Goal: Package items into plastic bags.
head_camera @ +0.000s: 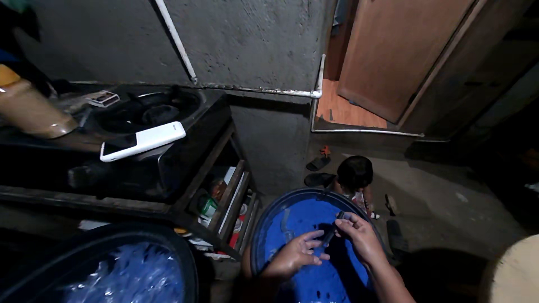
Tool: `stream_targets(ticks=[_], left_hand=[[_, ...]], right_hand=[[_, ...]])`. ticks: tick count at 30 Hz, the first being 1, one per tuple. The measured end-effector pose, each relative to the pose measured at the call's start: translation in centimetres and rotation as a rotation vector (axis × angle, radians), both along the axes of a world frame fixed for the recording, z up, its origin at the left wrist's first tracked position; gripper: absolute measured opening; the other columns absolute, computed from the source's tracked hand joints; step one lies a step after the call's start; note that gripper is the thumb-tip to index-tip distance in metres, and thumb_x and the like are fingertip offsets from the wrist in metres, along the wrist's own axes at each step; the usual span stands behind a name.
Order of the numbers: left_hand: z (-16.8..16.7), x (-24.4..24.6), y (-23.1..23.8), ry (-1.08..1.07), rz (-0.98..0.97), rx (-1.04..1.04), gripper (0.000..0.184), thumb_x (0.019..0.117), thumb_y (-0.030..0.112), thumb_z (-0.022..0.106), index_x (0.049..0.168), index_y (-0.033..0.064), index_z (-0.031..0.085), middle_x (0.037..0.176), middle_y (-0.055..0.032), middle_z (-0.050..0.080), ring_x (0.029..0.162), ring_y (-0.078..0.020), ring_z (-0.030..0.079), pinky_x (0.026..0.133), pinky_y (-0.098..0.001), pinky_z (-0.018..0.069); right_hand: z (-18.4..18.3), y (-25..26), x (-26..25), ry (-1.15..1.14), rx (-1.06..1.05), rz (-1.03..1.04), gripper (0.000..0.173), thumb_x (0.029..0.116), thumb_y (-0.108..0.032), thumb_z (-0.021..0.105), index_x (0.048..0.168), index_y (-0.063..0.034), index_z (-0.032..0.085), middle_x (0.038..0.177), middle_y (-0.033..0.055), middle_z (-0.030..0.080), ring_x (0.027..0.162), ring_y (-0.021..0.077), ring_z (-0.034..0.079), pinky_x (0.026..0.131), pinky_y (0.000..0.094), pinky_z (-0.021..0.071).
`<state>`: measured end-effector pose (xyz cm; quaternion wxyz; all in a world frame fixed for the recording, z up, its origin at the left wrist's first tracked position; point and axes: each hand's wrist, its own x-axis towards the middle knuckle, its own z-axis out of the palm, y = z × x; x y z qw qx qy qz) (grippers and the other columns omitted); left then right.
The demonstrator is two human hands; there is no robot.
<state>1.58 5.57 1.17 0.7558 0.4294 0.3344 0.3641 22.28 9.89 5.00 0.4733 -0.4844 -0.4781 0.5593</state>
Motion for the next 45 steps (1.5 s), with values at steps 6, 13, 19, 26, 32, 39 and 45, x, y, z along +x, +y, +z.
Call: stream_targets(ticks=[6, 13, 19, 26, 32, 39, 45], left_hand=[[-0.2, -0.3, -0.3, 0.014, -0.016, -0.011, 0.074, 0.0844, -0.005, 0.065, 0.152, 0.0023, 0.037, 0.138, -0.0124, 0.062, 0.113, -0.0227, 0.068, 0.093, -0.0371, 0.0585], [-0.6, -1.2, -0.6, -0.114, -0.009, -0.052, 0.076, 0.0821, -0.013, 0.057, 0.153, 0.0021, 0.034, 0.142, -0.0103, 0.059, 0.119, -0.0228, 0.065, 0.098, -0.039, 0.0567], [-0.8, -1.4, -0.6, -0.129, -0.011, -0.038, 0.073, 0.082, -0.014, 0.057, 0.15, 0.0027, 0.038, 0.141, -0.0097, 0.059, 0.119, -0.0236, 0.066, 0.097, -0.0399, 0.0569], [-0.1, -1.8, -1.0, -0.121, -0.032, 0.051, 0.058, 0.0831, -0.014, 0.059, 0.138, 0.0015, 0.049, 0.133, -0.0062, 0.064, 0.115, -0.0203, 0.068, 0.095, -0.0369, 0.0583], [-1.0, -1.7, -0.5, -0.115, -0.208, 0.046, 0.048, 0.0841, -0.013, 0.059, 0.129, 0.0054, 0.057, 0.126, -0.0055, 0.068, 0.111, -0.0195, 0.069, 0.091, -0.0358, 0.0592], [-1.6, -2.4, -0.3, -0.119, -0.324, 0.151, 0.071, 0.0807, -0.006, 0.063, 0.147, 0.007, 0.04, 0.14, -0.0056, 0.058, 0.124, -0.0162, 0.06, 0.103, -0.0355, 0.0512], [2.8, -0.8, 0.3, 0.207, -0.071, 0.574, 0.036, 0.1012, 0.021, 0.058, 0.125, -0.0063, 0.064, 0.131, -0.0125, 0.062, 0.119, -0.0097, 0.059, 0.104, -0.0287, 0.0478]], right_hand=[[-1.4, 0.4, 0.5, 0.266, -0.301, -0.185, 0.008, 0.1039, -0.005, 0.053, 0.106, 0.0008, 0.058, 0.082, 0.0071, 0.066, 0.067, 0.0122, 0.065, 0.062, 0.0255, 0.0578], [-3.8, 0.0, 1.9, 0.488, -0.486, -0.363, 0.01, 0.1046, -0.009, 0.052, 0.111, -0.0025, 0.056, 0.08, 0.0057, 0.064, 0.065, 0.0118, 0.065, 0.061, 0.0252, 0.0585], [-3.7, -0.7, 2.2, 0.549, -0.494, -0.397, 0.009, 0.1046, -0.01, 0.052, 0.109, -0.0031, 0.057, 0.078, 0.0056, 0.064, 0.063, 0.0118, 0.065, 0.06, 0.0248, 0.0586], [-4.8, -1.9, 3.5, -0.305, -0.148, -0.017, 0.049, 0.0925, -0.019, 0.073, 0.135, 0.0, 0.058, 0.122, 0.014, 0.065, 0.102, 0.0184, 0.065, 0.089, 0.0361, 0.0553], [-2.2, -2.4, 2.2, -0.009, 0.139, 0.537, 0.044, 0.0907, -0.016, 0.073, 0.132, -0.0018, 0.065, 0.105, -0.002, 0.07, 0.09, 0.0041, 0.065, 0.082, 0.0228, 0.0556], [1.7, -1.6, 1.0, -0.266, 0.282, 0.56, 0.013, 0.0924, -0.02, 0.072, 0.09, -0.008, 0.077, 0.085, -0.0059, 0.07, 0.075, -0.0029, 0.062, 0.069, 0.0155, 0.0527], [3.4, -1.6, 0.1, -0.547, 0.484, 0.473, 0.023, 0.094, -0.028, 0.071, 0.088, -0.0064, 0.076, 0.085, 0.0, 0.069, 0.079, 0.0009, 0.061, 0.073, 0.0182, 0.0511]])
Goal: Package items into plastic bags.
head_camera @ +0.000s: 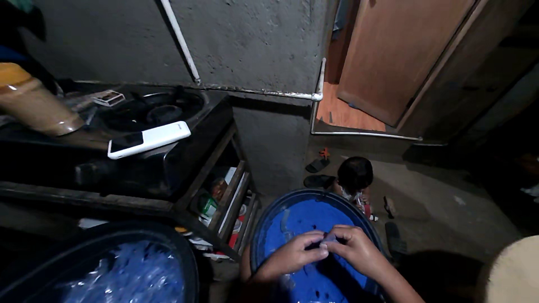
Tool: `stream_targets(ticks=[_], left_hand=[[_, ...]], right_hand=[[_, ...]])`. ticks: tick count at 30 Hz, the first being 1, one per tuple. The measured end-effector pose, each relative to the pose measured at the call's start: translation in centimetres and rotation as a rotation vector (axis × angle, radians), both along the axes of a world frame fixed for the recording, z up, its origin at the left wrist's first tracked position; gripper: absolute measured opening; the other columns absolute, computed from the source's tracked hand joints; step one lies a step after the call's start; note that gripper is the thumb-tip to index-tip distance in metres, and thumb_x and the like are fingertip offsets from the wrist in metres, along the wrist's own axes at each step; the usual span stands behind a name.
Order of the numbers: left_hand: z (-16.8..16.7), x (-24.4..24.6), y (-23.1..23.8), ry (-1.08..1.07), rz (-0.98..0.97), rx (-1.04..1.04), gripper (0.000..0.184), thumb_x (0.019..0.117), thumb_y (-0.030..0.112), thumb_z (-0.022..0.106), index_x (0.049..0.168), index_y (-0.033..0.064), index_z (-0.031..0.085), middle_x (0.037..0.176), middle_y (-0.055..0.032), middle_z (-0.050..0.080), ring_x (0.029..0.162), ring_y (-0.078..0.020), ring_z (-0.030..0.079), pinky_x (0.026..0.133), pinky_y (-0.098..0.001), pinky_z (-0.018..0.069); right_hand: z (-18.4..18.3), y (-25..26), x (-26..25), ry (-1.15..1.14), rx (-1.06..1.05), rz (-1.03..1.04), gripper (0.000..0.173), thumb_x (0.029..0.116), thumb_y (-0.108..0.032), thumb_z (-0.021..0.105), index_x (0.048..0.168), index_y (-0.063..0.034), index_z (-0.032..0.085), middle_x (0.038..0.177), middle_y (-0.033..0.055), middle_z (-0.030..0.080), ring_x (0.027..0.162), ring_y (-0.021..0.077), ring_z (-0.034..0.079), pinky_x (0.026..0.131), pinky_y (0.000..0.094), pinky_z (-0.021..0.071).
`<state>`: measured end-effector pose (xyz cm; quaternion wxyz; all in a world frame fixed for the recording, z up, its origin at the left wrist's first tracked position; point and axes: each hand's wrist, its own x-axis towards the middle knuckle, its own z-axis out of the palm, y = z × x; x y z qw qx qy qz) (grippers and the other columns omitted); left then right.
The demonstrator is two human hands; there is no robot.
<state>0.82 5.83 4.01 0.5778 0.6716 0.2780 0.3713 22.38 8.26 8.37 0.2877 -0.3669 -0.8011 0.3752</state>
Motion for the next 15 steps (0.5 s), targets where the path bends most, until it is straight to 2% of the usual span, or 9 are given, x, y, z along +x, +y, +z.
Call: stream_targets(ticks=[3, 5, 7, 8, 9, 10, 12, 14, 15], left_hand=[[0.9, 0.9, 0.3, 0.126, 0.09, 0.142, 0.032, 0.105, 0.019, 0.052, 0.101, -0.0049, 0.073, 0.112, -0.0131, 0.067, 0.105, -0.0104, 0.061, 0.095, -0.0276, 0.049], [0.2, 0.7, 0.4, 0.225, 0.055, 0.178, 0.032, 0.1053, 0.018, 0.05, 0.106, -0.0037, 0.075, 0.109, -0.0165, 0.07, 0.105, -0.0183, 0.063, 0.097, -0.0338, 0.049], [-0.6, 0.3, 0.3, 0.307, 0.011, 0.119, 0.029, 0.1029, 0.016, 0.055, 0.111, -0.0069, 0.072, 0.119, -0.0221, 0.066, 0.115, -0.0257, 0.061, 0.103, -0.0388, 0.0469], [-0.5, 0.1, 0.3, 0.332, 0.007, 0.071, 0.032, 0.1011, 0.018, 0.06, 0.119, -0.0071, 0.068, 0.133, -0.0237, 0.061, 0.128, -0.0272, 0.056, 0.11, -0.0403, 0.044], [-0.2, 0.1, 0.4, 0.319, 0.02, 0.046, 0.039, 0.099, 0.02, 0.064, 0.128, -0.0063, 0.064, 0.145, -0.0231, 0.053, 0.137, -0.026, 0.05, 0.115, -0.0393, 0.0403], [0.4, 0.2, 0.4, 0.267, 0.062, 0.067, 0.044, 0.0974, 0.021, 0.066, 0.133, -0.0047, 0.062, 0.149, -0.0207, 0.05, 0.139, -0.0223, 0.048, 0.115, -0.0363, 0.0405], [1.7, 1.0, 0.6, 0.152, 0.17, 0.194, 0.035, 0.0981, 0.02, 0.063, 0.121, -0.0062, 0.068, 0.139, -0.0197, 0.058, 0.13, -0.0179, 0.056, 0.11, -0.0322, 0.0455], [2.9, 1.6, 1.0, 0.115, 0.255, 0.318, 0.026, 0.0988, 0.011, 0.054, 0.101, -0.0072, 0.073, 0.12, -0.0185, 0.068, 0.118, -0.0172, 0.062, 0.105, -0.0323, 0.0477], [3.2, 1.8, 1.2, 0.128, 0.266, 0.34, 0.028, 0.1, 0.01, 0.051, 0.096, -0.0072, 0.073, 0.112, -0.0174, 0.07, 0.114, -0.0172, 0.062, 0.103, -0.0324, 0.0472]], right_hand=[[1.7, 0.6, 0.2, -0.006, 0.067, -0.058, 0.024, 0.0951, -0.03, 0.069, 0.089, -0.0079, 0.076, 0.086, -0.0009, 0.069, 0.081, 0.0017, 0.062, 0.075, 0.0194, 0.052], [3.2, 1.2, 0.7, 0.059, 0.105, -0.071, 0.022, 0.0946, -0.028, 0.069, 0.087, -0.0086, 0.076, 0.085, -0.0041, 0.068, 0.08, -0.0024, 0.061, 0.073, 0.015, 0.0505], [4.5, 1.5, 1.3, 0.057, 0.14, -0.045, 0.022, 0.0949, -0.029, 0.069, 0.087, -0.0092, 0.076, 0.084, -0.0051, 0.068, 0.08, -0.004, 0.06, 0.072, 0.0132, 0.0491], [5.0, 1.6, 1.4, 0.022, 0.158, -0.014, 0.023, 0.0953, -0.03, 0.069, 0.087, -0.0092, 0.077, 0.084, -0.0043, 0.068, 0.08, -0.0032, 0.06, 0.073, 0.014, 0.0493], [5.4, 1.7, 1.3, -0.039, 0.17, 0.026, 0.025, 0.0961, -0.031, 0.068, 0.089, -0.0091, 0.077, 0.085, -0.0025, 0.069, 0.081, -0.0008, 0.061, 0.075, 0.0166, 0.0501], [5.7, 1.8, 1.1, -0.116, 0.177, 0.072, 0.026, 0.0973, -0.032, 0.067, 0.092, -0.0089, 0.078, 0.087, -0.0002, 0.069, 0.082, 0.0026, 0.062, 0.076, 0.0204, 0.0515], [5.9, 1.8, 0.1, -0.229, 0.192, 0.139, 0.028, 0.0996, -0.031, 0.064, 0.096, -0.0071, 0.077, 0.089, 0.0052, 0.069, 0.085, 0.0114, 0.065, 0.08, 0.0293, 0.0539], [6.3, 1.9, -0.6, -0.256, 0.238, 0.128, 0.028, 0.1007, -0.031, 0.062, 0.097, -0.007, 0.076, 0.091, 0.0064, 0.069, 0.086, 0.0135, 0.066, 0.08, 0.0312, 0.0554], [6.8, 2.1, -0.7, -0.25, 0.269, 0.105, 0.028, 0.1008, -0.031, 0.061, 0.096, -0.0072, 0.076, 0.091, 0.0062, 0.069, 0.086, 0.0129, 0.066, 0.08, 0.0304, 0.0554]])
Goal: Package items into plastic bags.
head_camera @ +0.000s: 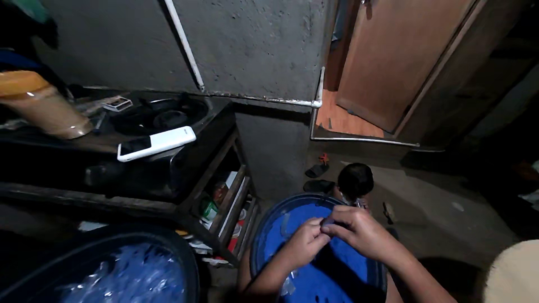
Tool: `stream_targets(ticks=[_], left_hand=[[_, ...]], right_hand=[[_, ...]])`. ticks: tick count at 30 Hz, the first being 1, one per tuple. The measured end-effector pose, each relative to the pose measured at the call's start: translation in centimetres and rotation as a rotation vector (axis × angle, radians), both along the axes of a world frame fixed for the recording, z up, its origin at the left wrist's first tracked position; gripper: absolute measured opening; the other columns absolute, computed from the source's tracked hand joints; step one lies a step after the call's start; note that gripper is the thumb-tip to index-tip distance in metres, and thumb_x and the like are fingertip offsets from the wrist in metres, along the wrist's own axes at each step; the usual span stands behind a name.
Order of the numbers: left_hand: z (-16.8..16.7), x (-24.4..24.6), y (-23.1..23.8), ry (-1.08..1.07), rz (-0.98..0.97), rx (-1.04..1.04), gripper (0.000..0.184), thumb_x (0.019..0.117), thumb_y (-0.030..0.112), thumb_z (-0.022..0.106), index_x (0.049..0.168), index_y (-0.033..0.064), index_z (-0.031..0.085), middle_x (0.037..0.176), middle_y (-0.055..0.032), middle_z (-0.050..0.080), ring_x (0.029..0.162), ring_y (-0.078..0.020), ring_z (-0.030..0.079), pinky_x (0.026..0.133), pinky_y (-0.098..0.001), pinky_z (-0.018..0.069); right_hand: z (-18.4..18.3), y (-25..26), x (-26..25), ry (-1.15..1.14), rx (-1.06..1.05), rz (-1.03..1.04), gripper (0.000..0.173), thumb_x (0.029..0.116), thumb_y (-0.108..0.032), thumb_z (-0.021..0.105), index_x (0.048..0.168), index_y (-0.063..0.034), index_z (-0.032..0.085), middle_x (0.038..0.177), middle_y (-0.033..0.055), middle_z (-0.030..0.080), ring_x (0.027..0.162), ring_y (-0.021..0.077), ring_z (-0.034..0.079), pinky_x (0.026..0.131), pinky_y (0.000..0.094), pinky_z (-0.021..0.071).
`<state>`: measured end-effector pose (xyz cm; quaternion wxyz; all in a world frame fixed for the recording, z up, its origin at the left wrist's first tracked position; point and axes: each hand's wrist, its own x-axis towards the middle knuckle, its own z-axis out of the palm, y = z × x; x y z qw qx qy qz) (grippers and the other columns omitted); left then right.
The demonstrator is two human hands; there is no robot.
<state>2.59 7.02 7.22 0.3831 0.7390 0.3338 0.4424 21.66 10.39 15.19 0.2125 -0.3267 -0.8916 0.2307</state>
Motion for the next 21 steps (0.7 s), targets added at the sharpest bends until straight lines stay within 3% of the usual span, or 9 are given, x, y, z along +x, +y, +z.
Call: stream_targets(ticks=[2, 4, 6, 8, 11, 15, 21], left_hand=[[-0.4, 0.1, 0.1, 0.079, -0.004, -0.036, 0.036, 0.1037, 0.014, 0.048, 0.088, -0.009, 0.07, 0.103, -0.0198, 0.07, 0.108, -0.0218, 0.063, 0.102, -0.0361, 0.0463], [-2.4, 0.2, 0.2, 0.174, -0.042, -0.095, 0.043, 0.1068, 0.021, 0.046, 0.089, -0.0098, 0.069, 0.098, -0.0221, 0.068, 0.104, -0.0273, 0.063, 0.099, -0.0406, 0.0467], [-4.5, 0.0, 0.0, 0.243, -0.096, -0.18, 0.04, 0.1077, 0.023, 0.045, 0.104, -0.0073, 0.072, 0.109, -0.0223, 0.069, 0.109, -0.0293, 0.063, 0.101, -0.0428, 0.0475], [-6.0, -0.1, -0.4, 0.249, -0.158, -0.294, 0.036, 0.1077, 0.021, 0.046, 0.122, -0.0007, 0.071, 0.124, -0.0175, 0.068, 0.118, -0.0239, 0.063, 0.106, -0.04, 0.0473], [-6.6, -0.1, -1.5, 0.076, -0.197, -0.586, 0.037, 0.1015, 0.019, 0.06, 0.134, 0.0017, 0.061, 0.119, -0.0111, 0.069, 0.099, -0.0125, 0.067, 0.09, -0.0316, 0.0542], [-6.7, -0.5, -2.3, -0.198, -0.122, -0.745, 0.043, 0.091, 0.003, 0.07, 0.132, -0.0014, 0.057, 0.105, -0.0033, 0.072, 0.088, -0.0075, 0.069, 0.081, -0.0262, 0.0581], [-6.5, -0.9, -2.6, -0.334, -0.031, -0.727, 0.027, 0.089, -0.002, 0.07, 0.116, 0.0014, 0.065, 0.091, 0.0007, 0.073, 0.08, -0.0069, 0.069, 0.075, -0.0252, 0.0586]], right_hand=[[1.3, 0.5, 0.2, 0.039, 0.079, -0.035, 0.03, 0.1008, -0.031, 0.061, 0.095, -0.0062, 0.076, 0.091, 0.0063, 0.069, 0.085, 0.0121, 0.065, 0.079, 0.0295, 0.0549], [2.5, 1.0, 0.9, 0.079, 0.13, -0.068, 0.03, 0.1012, -0.032, 0.06, 0.096, -0.0074, 0.076, 0.091, 0.0041, 0.069, 0.084, 0.0088, 0.065, 0.078, 0.0266, 0.054], [3.6, 1.5, 1.7, 0.118, 0.143, -0.096, 0.029, 0.1012, -0.033, 0.06, 0.096, -0.0097, 0.077, 0.09, -0.0005, 0.069, 0.081, 0.0018, 0.063, 0.075, 0.0194, 0.0531], [4.4, 1.9, 2.5, 0.144, 0.134, -0.122, 0.028, 0.1005, -0.034, 0.062, 0.096, -0.0114, 0.077, 0.089, -0.004, 0.068, 0.078, -0.002, 0.061, 0.071, 0.0156, 0.0523], [5.2, 2.6, 3.8, 0.139, 0.122, -0.139, 0.024, 0.0992, -0.032, 0.064, 0.097, -0.013, 0.077, 0.09, -0.0062, 0.068, 0.08, -0.002, 0.063, 0.072, 0.0164, 0.0544], [5.9, 3.4, 5.2, 0.118, 0.081, -0.175, 0.015, 0.0976, -0.025, 0.065, 0.098, -0.0151, 0.077, 0.095, -0.0068, 0.068, 0.085, 0.0004, 0.065, 0.076, 0.0198, 0.056], [5.3, 4.3, 6.3, 0.213, -0.024, -0.206, 0.013, 0.0972, -0.019, 0.064, 0.098, -0.0142, 0.076, 0.099, -0.0055, 0.069, 0.087, 0.0028, 0.065, 0.077, 0.0217, 0.0561]])
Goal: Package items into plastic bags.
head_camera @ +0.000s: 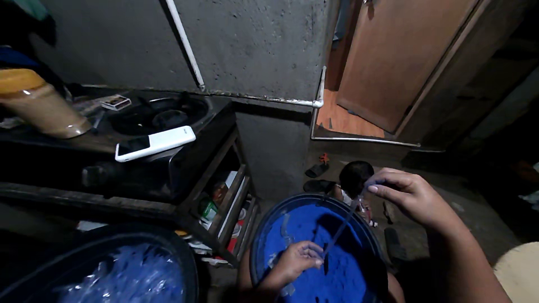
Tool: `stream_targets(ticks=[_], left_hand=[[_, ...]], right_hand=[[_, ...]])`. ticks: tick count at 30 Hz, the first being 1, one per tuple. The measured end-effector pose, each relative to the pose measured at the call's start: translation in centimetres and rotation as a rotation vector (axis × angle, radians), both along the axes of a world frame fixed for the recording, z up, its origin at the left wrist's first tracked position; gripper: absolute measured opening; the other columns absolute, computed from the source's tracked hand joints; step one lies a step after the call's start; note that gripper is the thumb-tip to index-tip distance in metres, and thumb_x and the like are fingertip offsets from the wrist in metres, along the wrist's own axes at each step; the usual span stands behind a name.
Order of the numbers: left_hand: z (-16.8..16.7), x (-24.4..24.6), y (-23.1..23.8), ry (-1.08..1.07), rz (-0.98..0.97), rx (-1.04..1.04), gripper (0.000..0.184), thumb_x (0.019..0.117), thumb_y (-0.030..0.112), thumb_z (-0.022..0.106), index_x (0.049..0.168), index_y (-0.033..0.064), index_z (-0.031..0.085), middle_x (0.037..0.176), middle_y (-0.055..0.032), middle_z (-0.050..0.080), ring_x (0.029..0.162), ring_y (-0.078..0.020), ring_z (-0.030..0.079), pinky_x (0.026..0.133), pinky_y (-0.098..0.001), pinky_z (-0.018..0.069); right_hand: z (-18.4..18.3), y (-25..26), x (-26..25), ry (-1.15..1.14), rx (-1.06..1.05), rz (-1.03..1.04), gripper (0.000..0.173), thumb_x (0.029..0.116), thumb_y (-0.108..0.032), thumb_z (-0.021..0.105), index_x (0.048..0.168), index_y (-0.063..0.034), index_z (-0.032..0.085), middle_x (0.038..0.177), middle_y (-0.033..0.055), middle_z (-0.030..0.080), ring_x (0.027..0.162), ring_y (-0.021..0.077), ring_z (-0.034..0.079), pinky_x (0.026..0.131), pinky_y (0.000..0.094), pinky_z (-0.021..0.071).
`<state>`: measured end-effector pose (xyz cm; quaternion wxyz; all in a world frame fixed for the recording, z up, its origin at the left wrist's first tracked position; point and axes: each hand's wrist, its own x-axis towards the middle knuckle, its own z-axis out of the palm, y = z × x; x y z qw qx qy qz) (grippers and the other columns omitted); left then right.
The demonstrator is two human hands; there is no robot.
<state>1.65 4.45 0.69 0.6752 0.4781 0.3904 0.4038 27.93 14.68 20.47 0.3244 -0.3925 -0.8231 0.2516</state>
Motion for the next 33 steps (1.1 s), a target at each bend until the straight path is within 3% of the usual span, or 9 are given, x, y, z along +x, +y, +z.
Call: stream_targets(ticks=[14, 16, 19, 21, 24, 26, 28, 30, 33], left_hand=[[-0.4, 0.1, 0.6, 0.098, -0.19, 0.026, 0.012, 0.098, 0.009, 0.059, 0.107, 0.0033, 0.064, 0.087, 0.005, 0.066, 0.078, -0.0025, 0.063, 0.076, -0.0229, 0.0542], [-1.0, 0.0, 0.7, 0.174, -0.209, 0.057, 0.016, 0.0994, 0.013, 0.059, 0.111, 0.003, 0.063, 0.099, 0.0013, 0.065, 0.085, -0.0037, 0.061, 0.077, -0.0244, 0.0525], [-0.7, -0.1, 1.2, 0.143, -0.102, 0.28, 0.046, 0.0924, 0.019, 0.068, 0.131, -0.0019, 0.055, 0.145, -0.0146, 0.052, 0.129, -0.0167, 0.053, 0.105, -0.0359, 0.0472], [1.6, 0.5, 2.1, 0.077, -0.017, 0.438, 0.072, 0.0892, 0.031, 0.074, 0.144, -0.0055, 0.045, 0.149, -0.0168, 0.049, 0.137, -0.0185, 0.049, 0.114, -0.0365, 0.0424], [5.2, 1.4, 3.2, 0.034, -0.04, 0.537, 0.072, 0.0975, 0.041, 0.065, 0.143, -0.0099, 0.042, 0.131, -0.0117, 0.061, 0.12, -0.0091, 0.059, 0.105, -0.03, 0.0495], [5.9, 2.1, 3.6, 0.023, -0.006, 0.494, 0.039, 0.1059, 0.023, 0.052, 0.129, -0.008, 0.053, 0.1, -0.004, 0.068, 0.09, -0.0061, 0.067, 0.086, -0.0272, 0.0575], [5.1, 2.5, 3.6, 0.037, 0.095, 0.424, 0.027, 0.1084, 0.017, 0.043, 0.114, -0.0017, 0.062, 0.076, 0.0046, 0.059, 0.067, -0.0033, 0.059, 0.067, -0.0221, 0.0542], [3.7, 2.3, 3.3, -0.013, 0.185, 0.33, 0.025, 0.1089, 0.016, 0.041, 0.109, 0.0025, 0.062, 0.068, 0.0078, 0.052, 0.058, -0.0021, 0.053, 0.058, -0.0193, 0.0508], [2.0, 1.7, 2.5, -0.102, 0.282, 0.219, 0.024, 0.1092, 0.017, 0.04, 0.107, 0.0049, 0.061, 0.065, 0.0084, 0.051, 0.049, 0.0, 0.046, 0.048, -0.0152, 0.0429]], right_hand=[[-2.4, 0.4, -0.3, 0.282, -0.237, 0.089, 0.016, 0.099, -0.012, 0.057, 0.101, -0.0098, 0.072, 0.089, -0.0039, 0.072, 0.081, 0.0058, 0.067, 0.077, 0.0228, 0.057], [-2.3, -0.1, -0.3, 0.243, -0.212, 0.103, 0.016, 0.1, -0.014, 0.058, 0.102, -0.009, 0.072, 0.092, -0.0033, 0.072, 0.082, 0.0055, 0.067, 0.078, 0.023, 0.057], [-2.3, -1.5, -1.5, -0.019, -0.144, 0.253, 0.024, 0.103, -0.025, 0.058, 0.105, -0.0064, 0.073, 0.098, -0.0016, 0.07, 0.084, 0.0005, 0.063, 0.077, 0.0196, 0.0543], [-2.6, -2.5, -3.0, -0.178, -0.115, 0.365, 0.028, 0.1041, -0.027, 0.056, 0.106, -0.0051, 0.074, 0.102, 0.0039, 0.07, 0.09, 0.0045, 0.064, 0.082, 0.0225, 0.0531], [-3.8, -2.6, -4.7, -0.198, -0.092, 0.372, 0.028, 0.1045, -0.026, 0.056, 0.105, -0.0052, 0.074, 0.101, 0.0064, 0.07, 0.093, 0.0077, 0.065, 0.086, 0.0248, 0.0523], [-4.8, -2.1, -5.1, -0.064, -0.148, 0.261, 0.026, 0.1032, -0.025, 0.057, 0.107, -0.0045, 0.074, 0.103, 0.0042, 0.07, 0.094, 0.0041, 0.064, 0.087, 0.0221, 0.0525], [-6.8, -1.4, -4.9, 0.077, -0.244, 0.072, 0.024, 0.1025, -0.022, 0.059, 0.113, -0.0052, 0.071, 0.1, 0.0004, 0.069, 0.086, 0.0014, 0.063, 0.08, 0.0201, 0.0538], [-10.1, -0.9, -4.4, -0.002, -0.306, -0.131, 0.025, 0.103, -0.022, 0.058, 0.118, -0.0054, 0.069, 0.104, 0.006, 0.07, 0.089, 0.0117, 0.066, 0.083, 0.0315, 0.056], [-16.4, -1.9, -4.6, -0.375, -0.48, -0.194, 0.03, 0.1047, -0.018, 0.055, 0.126, -0.0023, 0.068, 0.125, 0.0194, 0.066, 0.117, 0.0335, 0.064, 0.105, 0.0519, 0.0488]])
